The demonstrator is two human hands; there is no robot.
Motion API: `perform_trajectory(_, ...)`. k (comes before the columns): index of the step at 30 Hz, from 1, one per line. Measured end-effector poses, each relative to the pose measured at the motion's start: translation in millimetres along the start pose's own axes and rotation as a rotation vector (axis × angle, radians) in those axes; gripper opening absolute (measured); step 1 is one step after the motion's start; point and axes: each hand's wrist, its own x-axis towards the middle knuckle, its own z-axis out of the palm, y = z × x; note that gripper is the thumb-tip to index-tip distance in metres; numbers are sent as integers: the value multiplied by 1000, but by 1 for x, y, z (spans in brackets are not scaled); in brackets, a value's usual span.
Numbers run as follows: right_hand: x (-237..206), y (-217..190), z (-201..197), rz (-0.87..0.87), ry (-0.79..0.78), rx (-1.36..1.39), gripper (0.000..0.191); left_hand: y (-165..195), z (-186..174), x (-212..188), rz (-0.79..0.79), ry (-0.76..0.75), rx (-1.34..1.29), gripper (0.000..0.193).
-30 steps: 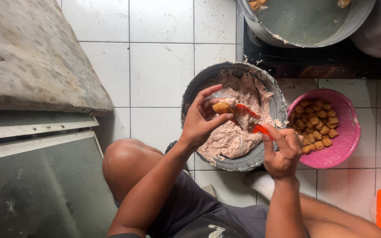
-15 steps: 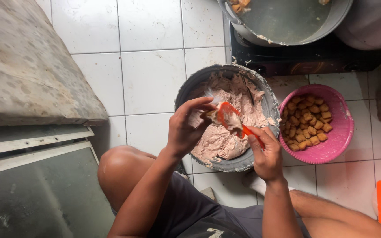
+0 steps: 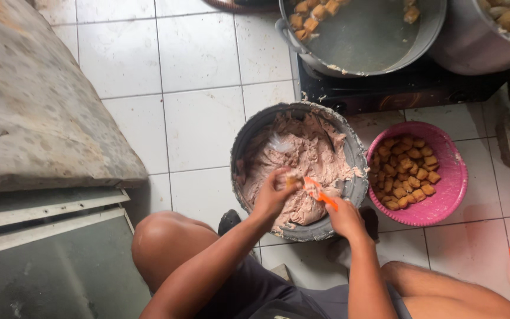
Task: The person sits on the kitchen floor and uses an orange spatula to scoop pink batter from a large basin onto fried food pieces, spreading the batter over each piece by hand and spatula. Coated pieces are placed into an orange tray, with a pink basket of uncoated pieces and pots of hot oil nearby.
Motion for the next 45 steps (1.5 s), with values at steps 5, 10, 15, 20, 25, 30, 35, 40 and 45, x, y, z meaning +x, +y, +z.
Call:
perform_trajectory(5, 14, 31, 20, 17, -57, -47, 33, 3, 63, 78, -75, 151, -227, 65)
perform_trajectory(10, 5, 36, 19, 23, 17, 61, 40, 128, 107, 149, 298, 115, -389, 99)
perform_trajectory(15, 5, 29, 4, 29, 56, -47, 37, 132, 106, 113, 348, 82, -87, 79)
perform_trajectory(20, 30, 53, -18, -55, 151, 366, 26, 56, 51, 54, 107, -74, 102, 66)
perform_trajectory(25, 77, 91, -60, 137, 570, 838, 17, -9, 8, -7, -69, -156, 176, 46)
perform_trajectory(30, 95, 114, -66, 147, 402, 357, 35, -14, 4, -14, -80, -213, 209, 42)
perform_trajectory(35, 109, 129, -60, 103, 0, 266, 44, -8, 20, -2, -111, -220, 116, 41)
perform_trajectory(40, 117, 140, -76, 269, -291, 423, 36, -5, 27, 8, -147, -240, 127, 39)
perform_trajectory(45, 121, 147, -79, 479, -129, 262, 33, -8, 28, 12, -134, -238, 141, 38)
